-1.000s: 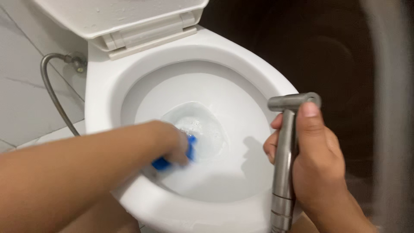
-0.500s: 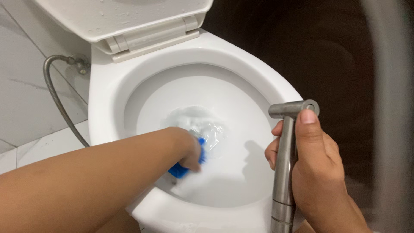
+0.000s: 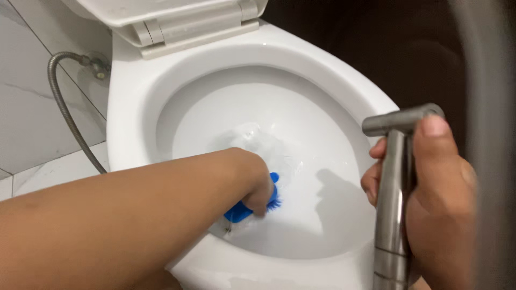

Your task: The person scrubs the inside of a toilet bowl with a blue brush while simultaneously rinsing it with a handheld bidet sprayer. They also wipe the underside of the toilet seat and lid with the brush.

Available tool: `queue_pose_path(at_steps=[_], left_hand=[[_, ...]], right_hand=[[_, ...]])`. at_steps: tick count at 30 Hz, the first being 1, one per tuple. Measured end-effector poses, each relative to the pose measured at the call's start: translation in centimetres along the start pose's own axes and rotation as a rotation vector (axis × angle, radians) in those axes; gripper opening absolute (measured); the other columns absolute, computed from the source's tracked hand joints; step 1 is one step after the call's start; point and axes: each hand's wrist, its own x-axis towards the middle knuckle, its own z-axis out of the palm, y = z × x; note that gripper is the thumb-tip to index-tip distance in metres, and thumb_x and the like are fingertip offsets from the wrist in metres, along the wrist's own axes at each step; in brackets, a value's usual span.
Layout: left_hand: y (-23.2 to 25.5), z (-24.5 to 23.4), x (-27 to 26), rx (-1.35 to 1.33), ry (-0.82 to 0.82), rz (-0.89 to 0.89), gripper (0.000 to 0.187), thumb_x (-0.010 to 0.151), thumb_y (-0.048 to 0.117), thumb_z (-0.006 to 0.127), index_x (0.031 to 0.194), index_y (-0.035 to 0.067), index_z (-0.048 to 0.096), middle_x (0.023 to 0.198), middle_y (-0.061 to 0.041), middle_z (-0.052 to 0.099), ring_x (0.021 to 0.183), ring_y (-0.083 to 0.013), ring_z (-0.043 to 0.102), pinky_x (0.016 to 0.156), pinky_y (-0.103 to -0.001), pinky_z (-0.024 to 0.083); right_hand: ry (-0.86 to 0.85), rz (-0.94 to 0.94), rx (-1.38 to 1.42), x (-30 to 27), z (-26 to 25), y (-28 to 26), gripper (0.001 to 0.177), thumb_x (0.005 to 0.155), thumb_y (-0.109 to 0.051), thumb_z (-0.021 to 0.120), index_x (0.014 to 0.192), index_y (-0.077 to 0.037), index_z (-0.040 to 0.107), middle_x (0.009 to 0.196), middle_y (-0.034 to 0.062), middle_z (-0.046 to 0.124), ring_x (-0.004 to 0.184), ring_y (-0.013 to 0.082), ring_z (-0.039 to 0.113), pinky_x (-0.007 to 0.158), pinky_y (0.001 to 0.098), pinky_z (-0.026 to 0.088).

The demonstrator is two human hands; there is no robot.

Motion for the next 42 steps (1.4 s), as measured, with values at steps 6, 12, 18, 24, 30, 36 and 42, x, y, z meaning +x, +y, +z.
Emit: queue_pose_path(at_steps=[6, 12, 18, 24, 30, 36, 42], left_hand=[[3.7, -1.5, -4.6, -0.936, 0.088, 0.186, 0.089, 0.078, 0.05, 0.074, 0.148, 0.014, 0.032, 0.131, -0.018, 0.056, 0.105, -0.037, 0.072, 0.063, -0.044, 0.065], [1.8, -1.9, -6.6, -0.341, 0.04, 0.061, 0.065, 0.077, 0.048, 0.075, 0.135, 0.02, 0.063, 0.121, -0.014, 0.071, 0.1, -0.0329, 0.073, 0.075, -0.047, 0.062], [1.9, -0.9, -3.0, -0.175, 0.201, 0.183, 0.064, 0.086, 0.057, 0.071, 0.136, 0.019, 0.066, 0.131, -0.013, 0.069, 0.112, -0.0305, 0.064, 0.097, -0.049, 0.05], [-0.4, -0.7, 0.0, -0.49, 0.12, 0.112, 0.093, 0.071, 0.052, 0.081, 0.152, 0.023, 0.045, 0.141, -0.015, 0.059, 0.122, -0.0384, 0.063, 0.098, -0.055, 0.053], [-1.5, -1.6, -0.4, -0.068, -0.003, -0.052, 0.078, 0.074, 0.067, 0.073, 0.127, 0.01, 0.076, 0.131, -0.019, 0.071, 0.114, -0.0342, 0.066, 0.102, -0.048, 0.05], [4.1, -4.9, -0.6, -0.98, 0.369, 0.074, 0.099, 0.091, 0.058, 0.059, 0.151, -0.007, 0.015, 0.125, -0.027, 0.061, 0.091, -0.0431, 0.078, 0.051, -0.043, 0.066], [3.3, -6.8, 1.9, -1.367, 0.624, -0.04, 0.09, 0.091, 0.054, 0.058, 0.148, -0.004, 0.02, 0.124, -0.025, 0.061, 0.092, -0.0395, 0.075, 0.055, -0.047, 0.065]], right_hand=[[-0.176, 0.42, -0.261, 0.8, 2.5, -2.9, 0.062, 0.104, -0.062, 0.04, 0.104, -0.005, 0.065, 0.06, 0.0134, 0.061, 0.052, 0.0229, 0.057, 0.06, 0.0388, 0.053], [-0.378, 0.581, -0.062, -0.5, 5.2, -4.5, 0.06, 0.102, -0.067, 0.036, 0.102, -0.011, 0.058, 0.056, 0.0103, 0.055, 0.048, 0.0253, 0.056, 0.053, 0.041, 0.054], [-0.41, 0.479, 0.088, 0.7, 5.0, -3.5, 0.054, 0.102, -0.061, 0.035, 0.098, -0.011, 0.055, 0.052, 0.0078, 0.05, 0.043, 0.0217, 0.051, 0.044, 0.0357, 0.05], [-0.245, 0.366, 0.096, 1.3, 4.7, -2.3, 0.053, 0.106, -0.059, 0.035, 0.097, -0.01, 0.055, 0.053, 0.0071, 0.049, 0.041, 0.0206, 0.048, 0.044, 0.0388, 0.048], [-0.072, 0.127, 0.227, 1.6, 3.5, -1.5, 0.052, 0.107, -0.058, 0.031, 0.095, -0.012, 0.051, 0.054, 0.0019, 0.045, 0.04, 0.016, 0.045, 0.051, 0.038, 0.053], [-0.075, -0.038, 0.328, 1.4, 3.3, -0.9, 0.058, 0.107, -0.062, 0.028, 0.094, -0.011, 0.052, 0.054, 0.0011, 0.046, 0.041, 0.0159, 0.047, 0.05, 0.0365, 0.052], [-0.072, -0.068, 0.361, -0.2, 2.1, -0.5, 0.056, 0.109, -0.06, 0.029, 0.103, -0.009, 0.051, 0.06, 0.0027, 0.049, 0.048, 0.0158, 0.049, 0.055, 0.0352, 0.053]])
